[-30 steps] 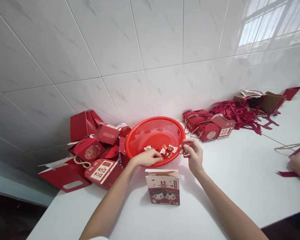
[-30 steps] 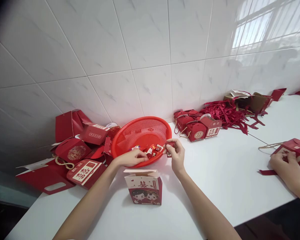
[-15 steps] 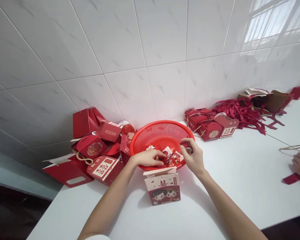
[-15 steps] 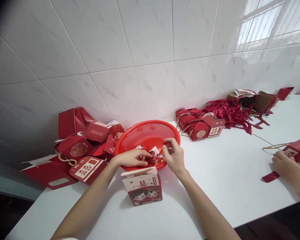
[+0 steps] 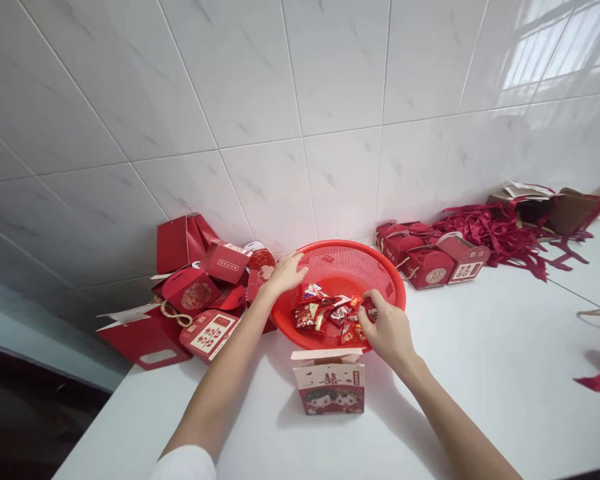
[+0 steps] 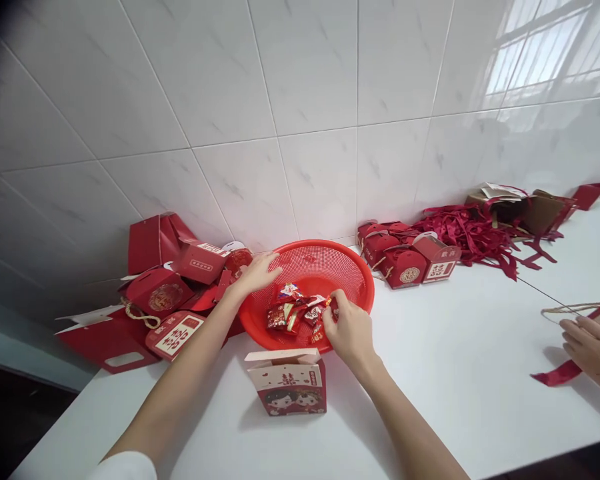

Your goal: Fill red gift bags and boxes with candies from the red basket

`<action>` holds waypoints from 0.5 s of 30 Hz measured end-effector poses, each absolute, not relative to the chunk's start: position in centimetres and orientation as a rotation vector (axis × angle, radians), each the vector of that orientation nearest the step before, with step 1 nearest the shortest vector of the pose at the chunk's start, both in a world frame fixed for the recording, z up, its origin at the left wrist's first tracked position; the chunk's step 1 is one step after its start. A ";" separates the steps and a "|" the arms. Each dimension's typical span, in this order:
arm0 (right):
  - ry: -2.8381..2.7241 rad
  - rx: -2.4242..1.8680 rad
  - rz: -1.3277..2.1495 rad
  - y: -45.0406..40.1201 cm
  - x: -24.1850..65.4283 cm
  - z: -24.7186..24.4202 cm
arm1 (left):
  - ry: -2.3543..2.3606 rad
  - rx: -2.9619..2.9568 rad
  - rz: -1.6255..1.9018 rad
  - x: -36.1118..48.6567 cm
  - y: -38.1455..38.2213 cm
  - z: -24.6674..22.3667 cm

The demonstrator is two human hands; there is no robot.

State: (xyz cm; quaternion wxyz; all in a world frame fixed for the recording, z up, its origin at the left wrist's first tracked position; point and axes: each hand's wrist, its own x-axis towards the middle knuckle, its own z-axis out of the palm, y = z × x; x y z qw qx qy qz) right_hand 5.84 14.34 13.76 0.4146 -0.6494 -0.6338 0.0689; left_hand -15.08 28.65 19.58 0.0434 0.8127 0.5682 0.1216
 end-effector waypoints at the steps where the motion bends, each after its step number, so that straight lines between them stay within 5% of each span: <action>1: -1.597 -1.674 0.165 14.1 5.9 14.0 | 1.776 2.456 0.305 -14.5 28.8 19.5; 8: -1.528 -1.783 0.180 12.9 7.8 16.0 | 1.735 2.440 0.231 -10.5 28.6 19.0; 15: -1.565 -1.740 0.323 12.9 8.8 16.5 | 1.813 2.096 0.346 -12.2 36.2 20.0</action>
